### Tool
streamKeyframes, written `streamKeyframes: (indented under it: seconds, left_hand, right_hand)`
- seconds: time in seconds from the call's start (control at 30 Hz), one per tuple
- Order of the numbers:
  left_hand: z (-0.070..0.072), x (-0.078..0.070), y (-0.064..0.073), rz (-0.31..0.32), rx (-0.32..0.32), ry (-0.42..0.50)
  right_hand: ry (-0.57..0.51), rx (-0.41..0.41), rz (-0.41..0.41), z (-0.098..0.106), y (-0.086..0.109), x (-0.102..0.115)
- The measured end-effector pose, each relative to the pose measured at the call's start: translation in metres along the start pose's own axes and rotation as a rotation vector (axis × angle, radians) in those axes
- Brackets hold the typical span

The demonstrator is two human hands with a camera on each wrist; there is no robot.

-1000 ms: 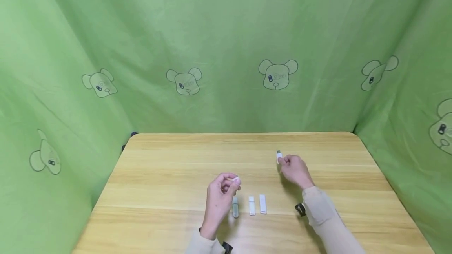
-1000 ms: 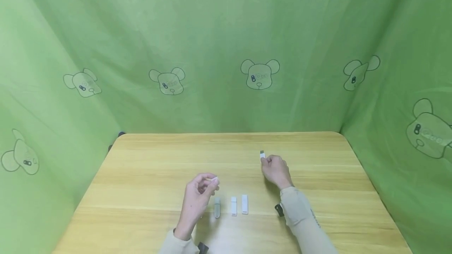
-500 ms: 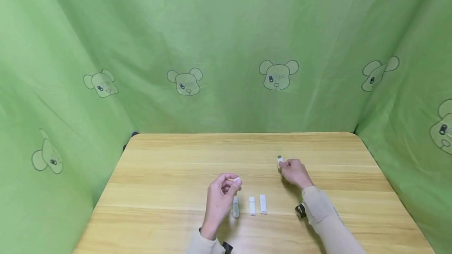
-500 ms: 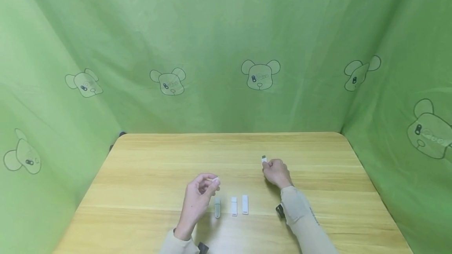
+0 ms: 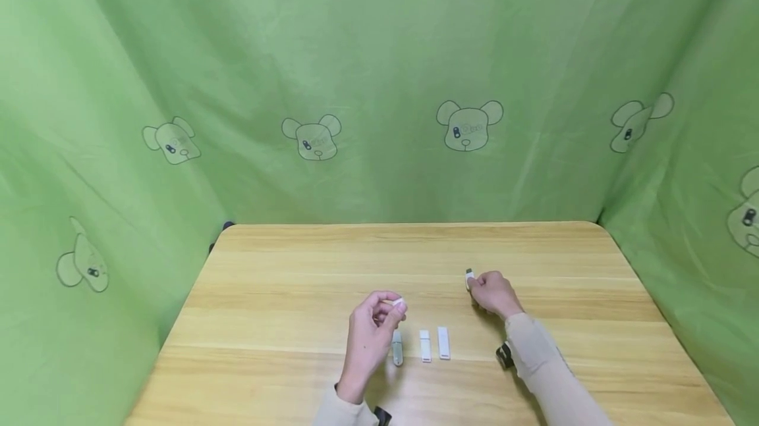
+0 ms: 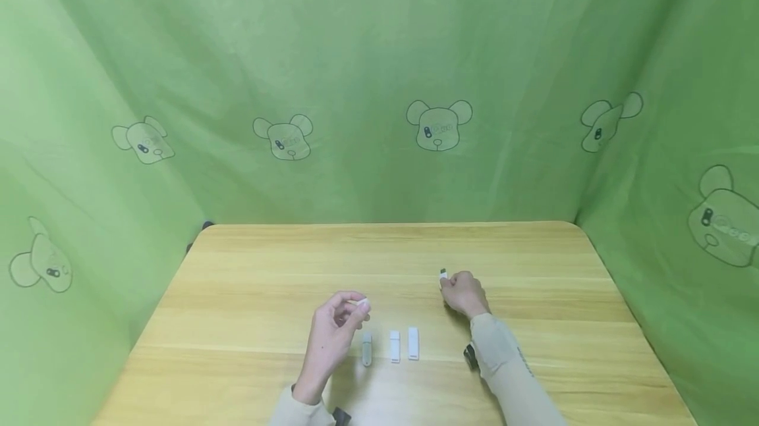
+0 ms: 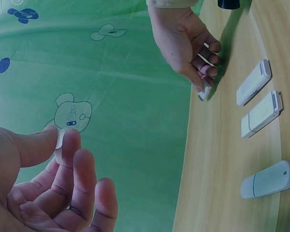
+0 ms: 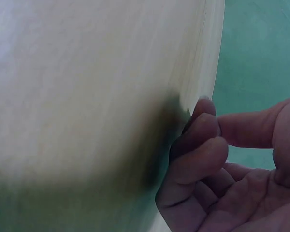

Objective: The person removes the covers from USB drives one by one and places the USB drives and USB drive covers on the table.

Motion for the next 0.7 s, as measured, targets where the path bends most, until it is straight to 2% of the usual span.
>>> streamKeyframes:
  seconds: [0.33,0.7]
  left_hand:
    - [0.0004,0.0001,-0.0009,0.003,-0.003,-0.003]
    - [0.0011,0.0017,-0.001,0.008,0.006,-0.012]
  right_hand:
    - [0.035,0.046,-0.01,-0.0005,-0.0029,0.0016]
    - [0.09,0.051,-0.019,-0.0011,0.001,0.0024]
Point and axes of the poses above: each hand's wrist, its own y-axis away from the middle knuckle, its own z-axis out of the back of the hand, x = y × z, the point moved 2 cm from there along -y, towards the middle knuckle, and after that the axes turned 4 degrees about z, right-handed, at the moved point
